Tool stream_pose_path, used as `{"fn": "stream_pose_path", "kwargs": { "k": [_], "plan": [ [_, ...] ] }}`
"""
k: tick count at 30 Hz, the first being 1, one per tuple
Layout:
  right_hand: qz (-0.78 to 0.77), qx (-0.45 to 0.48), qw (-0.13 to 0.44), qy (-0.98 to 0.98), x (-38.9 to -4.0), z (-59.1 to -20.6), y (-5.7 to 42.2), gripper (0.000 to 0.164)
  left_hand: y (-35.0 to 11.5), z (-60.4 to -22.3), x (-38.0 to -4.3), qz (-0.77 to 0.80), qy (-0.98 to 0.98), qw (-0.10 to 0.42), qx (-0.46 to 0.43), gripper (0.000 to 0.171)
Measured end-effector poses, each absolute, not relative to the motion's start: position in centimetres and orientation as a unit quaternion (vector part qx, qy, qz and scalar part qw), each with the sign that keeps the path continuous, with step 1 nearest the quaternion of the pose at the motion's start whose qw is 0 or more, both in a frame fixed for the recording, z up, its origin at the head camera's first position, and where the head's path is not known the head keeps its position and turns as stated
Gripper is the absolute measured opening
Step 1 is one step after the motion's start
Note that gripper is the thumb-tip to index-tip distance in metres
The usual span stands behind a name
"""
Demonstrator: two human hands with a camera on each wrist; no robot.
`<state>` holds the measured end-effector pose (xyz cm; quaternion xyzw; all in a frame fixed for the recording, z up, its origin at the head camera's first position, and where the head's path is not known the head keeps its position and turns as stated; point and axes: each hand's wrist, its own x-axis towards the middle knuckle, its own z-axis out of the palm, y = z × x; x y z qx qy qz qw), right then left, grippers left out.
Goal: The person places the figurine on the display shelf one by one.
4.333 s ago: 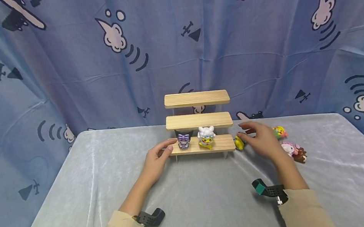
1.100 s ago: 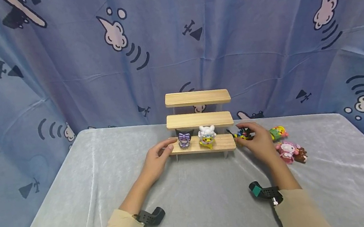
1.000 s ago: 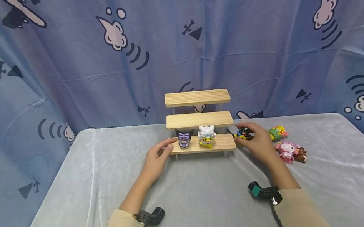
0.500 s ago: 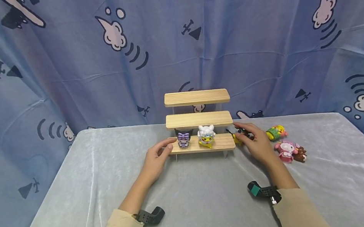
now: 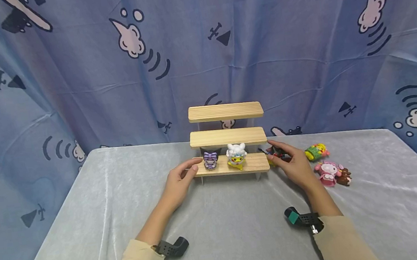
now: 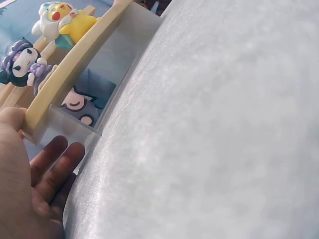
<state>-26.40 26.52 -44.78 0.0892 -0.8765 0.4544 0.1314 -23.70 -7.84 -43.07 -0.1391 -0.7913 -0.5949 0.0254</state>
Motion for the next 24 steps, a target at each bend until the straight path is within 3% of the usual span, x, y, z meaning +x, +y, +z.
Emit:
{"fn": "stream_pose_path", "kwargs": {
  "k": [15,24],
  "plan": [
    [0.463,0.035,0.134,-0.876,-26.83,-45.19,26.62,0.051,-7.90,-43.02,-23.63,-0.596,-0.790,0.026,-0.140,0.032],
    [0.497,0.069,0.166,-0.849,-26.71,-45.56,26.81,0.039,-7.89,-42.93,-23.63,-0.595,-0.791,0.024,-0.140,0.032]
  ]
}}
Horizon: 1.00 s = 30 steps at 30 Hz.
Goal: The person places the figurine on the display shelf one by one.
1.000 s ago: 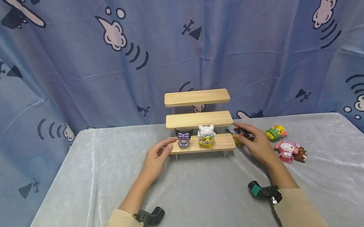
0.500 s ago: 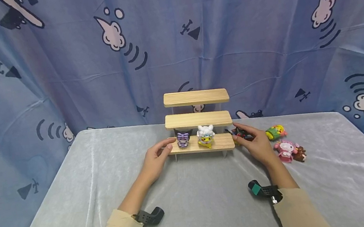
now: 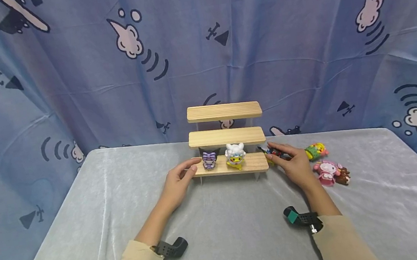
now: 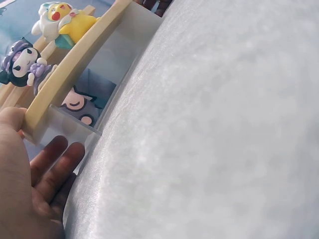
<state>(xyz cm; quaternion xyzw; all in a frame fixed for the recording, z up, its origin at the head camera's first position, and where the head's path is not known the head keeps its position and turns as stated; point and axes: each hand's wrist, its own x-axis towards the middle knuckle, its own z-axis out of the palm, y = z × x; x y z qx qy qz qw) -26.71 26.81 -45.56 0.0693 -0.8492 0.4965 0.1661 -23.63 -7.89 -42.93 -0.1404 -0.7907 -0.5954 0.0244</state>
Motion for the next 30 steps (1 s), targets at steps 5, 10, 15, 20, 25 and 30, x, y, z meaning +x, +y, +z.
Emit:
{"fn": "stream_pose_path", "kwargs": {
  "k": [5,10,15,20,25,30],
  "plan": [
    [0.515,0.083,0.161,-0.838,-26.63,-45.51,26.88,0.040,-7.87,-42.86,-23.61,-0.594,-0.792,0.024,-0.140,0.032],
    [0.522,0.085,0.151,-0.835,-26.49,-45.21,26.79,0.043,-7.84,-42.85,-23.61,-0.593,-0.792,0.025,-0.139,0.032],
    [0.524,0.079,0.142,-0.836,-26.53,-45.15,26.64,0.045,-7.85,-42.88,-23.63,-0.594,-0.792,0.025,-0.141,0.032],
    [0.526,0.075,0.137,-0.836,-26.59,-45.24,26.68,0.047,-7.85,-42.91,-23.61,-0.596,-0.791,0.024,-0.140,0.032],
    [0.511,0.065,0.141,-0.846,-26.64,-45.41,26.84,0.045,-7.84,-43.13,-23.77,-0.599,-0.788,0.025,-0.139,0.032],
    [0.506,0.053,0.141,-0.849,-26.59,-45.46,26.81,0.045,-7.81,-43.18,-23.78,-0.598,-0.788,0.027,-0.141,0.032]
  ]
}}
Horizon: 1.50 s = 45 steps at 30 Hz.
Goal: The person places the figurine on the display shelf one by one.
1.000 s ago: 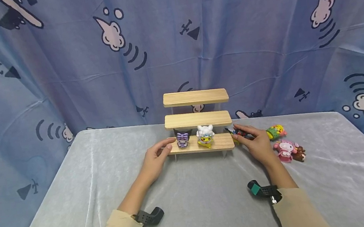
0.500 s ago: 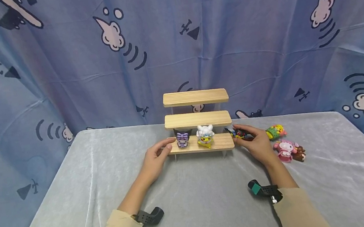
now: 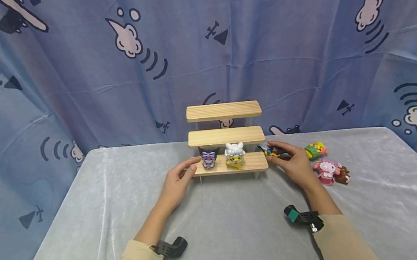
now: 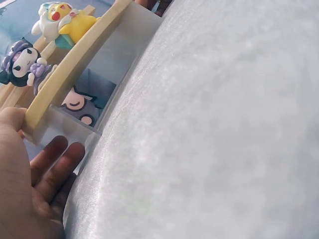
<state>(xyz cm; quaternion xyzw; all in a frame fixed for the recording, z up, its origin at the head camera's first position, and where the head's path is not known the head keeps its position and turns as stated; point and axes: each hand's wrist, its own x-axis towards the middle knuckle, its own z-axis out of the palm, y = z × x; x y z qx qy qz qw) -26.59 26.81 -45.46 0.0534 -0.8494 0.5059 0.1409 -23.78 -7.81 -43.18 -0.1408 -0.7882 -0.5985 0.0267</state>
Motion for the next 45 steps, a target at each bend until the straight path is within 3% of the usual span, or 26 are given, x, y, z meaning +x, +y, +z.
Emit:
{"fn": "stream_pose_path", "kwargs": {
  "k": [45],
  "plan": [
    [0.526,0.028,0.133,-0.839,-26.2,-44.4,26.1,0.048,-7.9,-43.0,-23.7,-0.595,-0.791,0.025,-0.143,0.032]
  ]
}}
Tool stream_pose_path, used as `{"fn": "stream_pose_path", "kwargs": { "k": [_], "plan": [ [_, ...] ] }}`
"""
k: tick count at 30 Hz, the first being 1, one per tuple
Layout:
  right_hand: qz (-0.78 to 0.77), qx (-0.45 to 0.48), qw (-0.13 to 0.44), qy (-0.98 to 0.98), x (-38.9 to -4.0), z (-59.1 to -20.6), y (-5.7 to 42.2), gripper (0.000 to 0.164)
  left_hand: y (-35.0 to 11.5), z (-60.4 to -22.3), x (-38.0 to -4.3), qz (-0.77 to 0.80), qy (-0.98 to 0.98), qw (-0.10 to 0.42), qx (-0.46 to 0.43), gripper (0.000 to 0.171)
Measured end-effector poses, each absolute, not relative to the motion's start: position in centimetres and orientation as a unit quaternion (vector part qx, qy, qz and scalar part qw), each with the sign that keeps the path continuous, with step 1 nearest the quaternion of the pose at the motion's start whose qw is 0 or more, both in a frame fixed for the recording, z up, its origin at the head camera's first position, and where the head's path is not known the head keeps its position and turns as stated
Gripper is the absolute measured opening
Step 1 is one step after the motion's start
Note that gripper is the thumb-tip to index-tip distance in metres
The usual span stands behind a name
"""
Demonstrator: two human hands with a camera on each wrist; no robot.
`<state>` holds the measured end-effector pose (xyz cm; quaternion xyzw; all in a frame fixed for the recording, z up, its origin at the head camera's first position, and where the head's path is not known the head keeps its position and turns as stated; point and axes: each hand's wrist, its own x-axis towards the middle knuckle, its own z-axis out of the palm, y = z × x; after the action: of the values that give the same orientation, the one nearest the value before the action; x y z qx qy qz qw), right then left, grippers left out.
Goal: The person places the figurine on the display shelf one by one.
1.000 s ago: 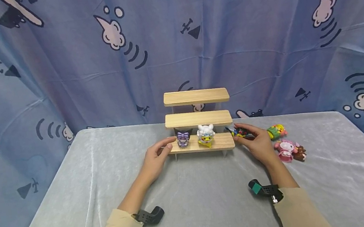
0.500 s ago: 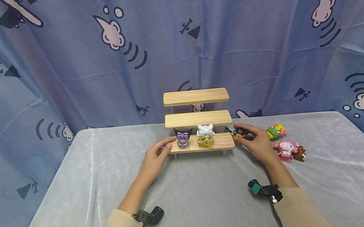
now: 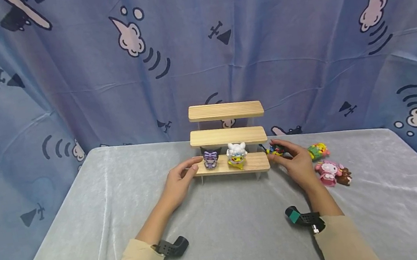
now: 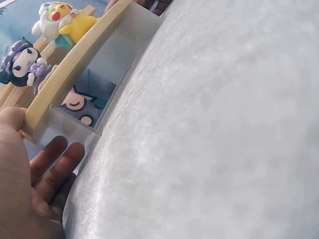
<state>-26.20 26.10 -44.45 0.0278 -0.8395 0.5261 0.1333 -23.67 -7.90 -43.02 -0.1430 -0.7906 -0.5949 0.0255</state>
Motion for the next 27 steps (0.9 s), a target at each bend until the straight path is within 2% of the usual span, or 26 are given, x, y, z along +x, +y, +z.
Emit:
{"fn": "stream_pose_path", "kwargs": {
  "k": [5,27],
  "plan": [
    [0.567,0.020,0.150,-0.809,-26.4,-44.4,26.5,0.049,-7.9,-43.0,-23.7,-0.594,-0.791,0.025,-0.145,0.032],
    [0.567,0.027,0.173,-0.805,-26.2,-42.2,25.9,0.051,-8.0,-42.9,-23.6,-0.595,-0.791,0.019,-0.143,0.032]
  ]
}}
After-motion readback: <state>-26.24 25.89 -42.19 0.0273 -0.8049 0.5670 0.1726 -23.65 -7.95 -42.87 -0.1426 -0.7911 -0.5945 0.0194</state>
